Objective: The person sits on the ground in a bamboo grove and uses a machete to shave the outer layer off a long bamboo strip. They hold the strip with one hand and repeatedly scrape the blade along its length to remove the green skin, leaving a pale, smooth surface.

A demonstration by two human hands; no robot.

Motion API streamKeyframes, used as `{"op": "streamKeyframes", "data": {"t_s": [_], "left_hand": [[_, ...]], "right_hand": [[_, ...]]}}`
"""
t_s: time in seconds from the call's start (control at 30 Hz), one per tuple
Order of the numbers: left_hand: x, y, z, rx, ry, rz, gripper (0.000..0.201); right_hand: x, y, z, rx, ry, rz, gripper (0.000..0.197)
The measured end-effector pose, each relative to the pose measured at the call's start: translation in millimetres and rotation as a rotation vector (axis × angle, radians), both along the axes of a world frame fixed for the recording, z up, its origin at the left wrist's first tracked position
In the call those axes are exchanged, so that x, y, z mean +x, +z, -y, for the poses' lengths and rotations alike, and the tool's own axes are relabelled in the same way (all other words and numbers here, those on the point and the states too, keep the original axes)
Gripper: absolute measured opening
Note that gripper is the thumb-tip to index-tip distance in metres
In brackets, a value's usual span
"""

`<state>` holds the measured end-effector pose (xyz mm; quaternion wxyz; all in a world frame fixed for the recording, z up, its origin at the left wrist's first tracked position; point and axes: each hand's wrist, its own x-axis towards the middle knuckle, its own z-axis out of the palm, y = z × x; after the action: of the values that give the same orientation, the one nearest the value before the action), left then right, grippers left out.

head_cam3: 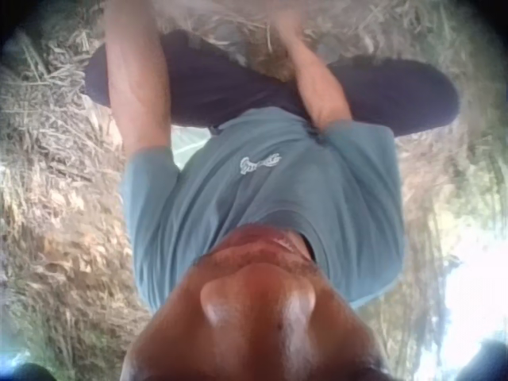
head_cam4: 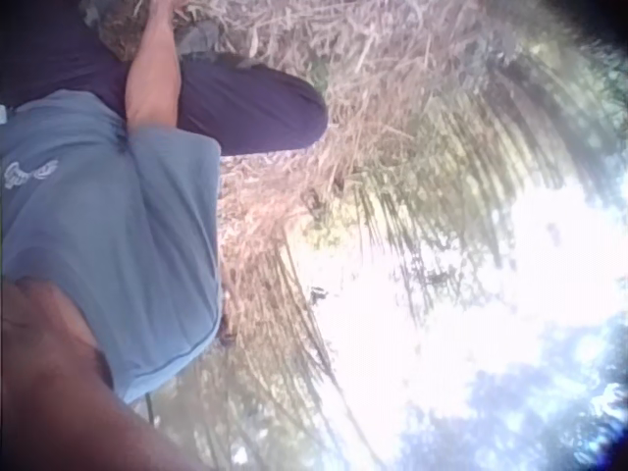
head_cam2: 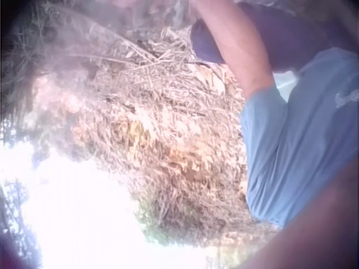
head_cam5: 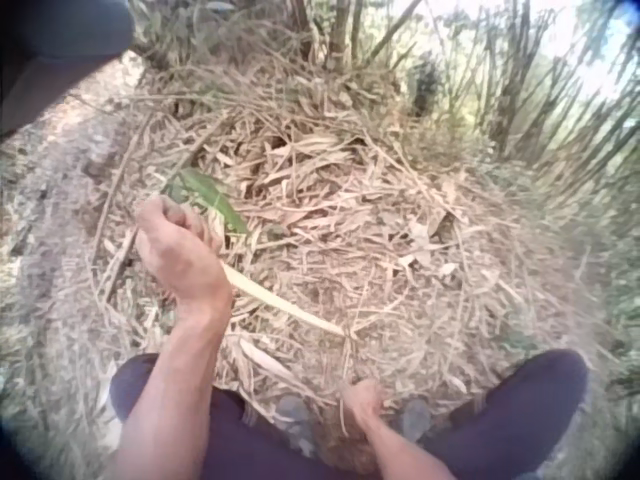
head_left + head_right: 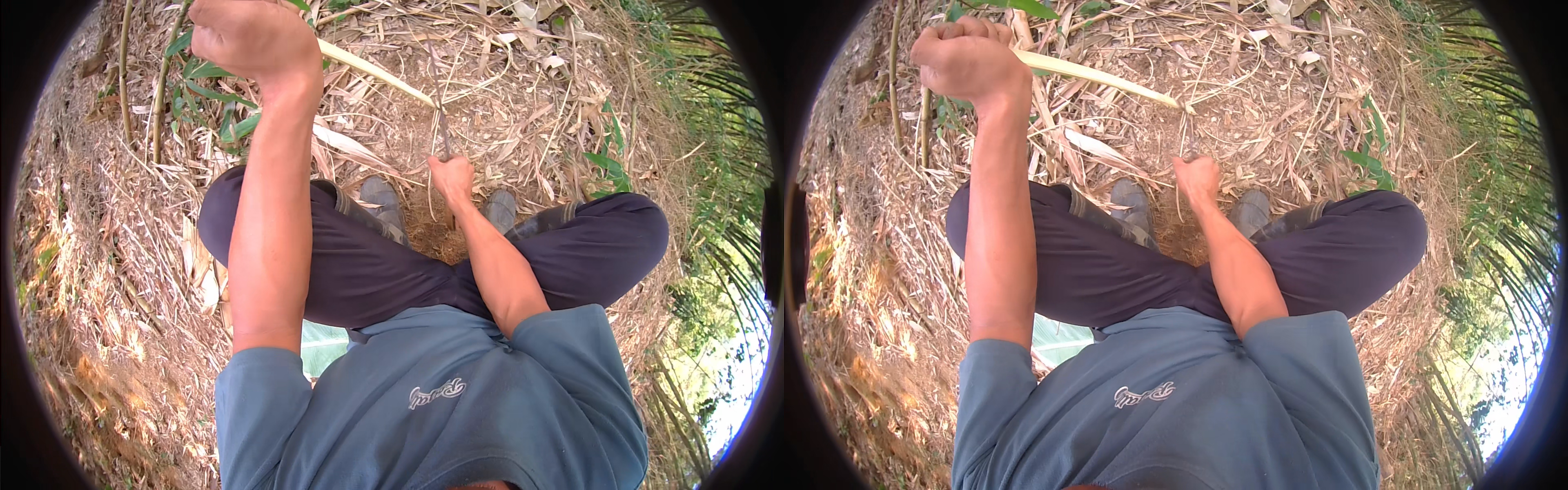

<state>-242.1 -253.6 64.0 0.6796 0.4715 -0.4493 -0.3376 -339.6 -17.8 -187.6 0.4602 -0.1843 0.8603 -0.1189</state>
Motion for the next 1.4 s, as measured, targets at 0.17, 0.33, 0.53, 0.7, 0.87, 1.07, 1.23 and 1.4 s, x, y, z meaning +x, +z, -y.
{"op": "streamKeyframes", "data": {"t_s": [0.17,0.33,0.53,0.7,0.87,1.07,1.23,1.4], "left_hand": [[1,-14,20,-0.011,-0.051,-0.057,0.044],[2,-49,75,-0.454,0.753,0.890,0.045],[-23,-31,72,-0.097,0.377,0.297,0.058],[-22,-20,57,-0.015,0.308,0.180,0.062],[-23,-44,70,-0.269,0.261,0.196,0.065],[-39,-31,53,-0.464,0.127,0.273,0.049],[-43,-18,42,-0.454,0.189,0.263,0.043],[-34,-27,48,-0.396,0.241,0.280,0.043]], "right_hand": [[-6,12,2,0.037,0.065,0.034,0.050],[-1,-23,-16,0.168,-0.020,-0.072,0.056],[-5,-27,-24,0.219,0.061,-0.070,0.057],[-1,-18,-20,0.151,-0.085,-0.047,0.054],[8,37,25,-0.181,-0.055,-0.002,0.038],[-5,125,69,-0.495,-0.010,0.126,0.031],[-14,68,46,-0.350,-0.031,0.109,0.031],[-4,49,40,-0.284,-0.041,0.027,0.035]]}}
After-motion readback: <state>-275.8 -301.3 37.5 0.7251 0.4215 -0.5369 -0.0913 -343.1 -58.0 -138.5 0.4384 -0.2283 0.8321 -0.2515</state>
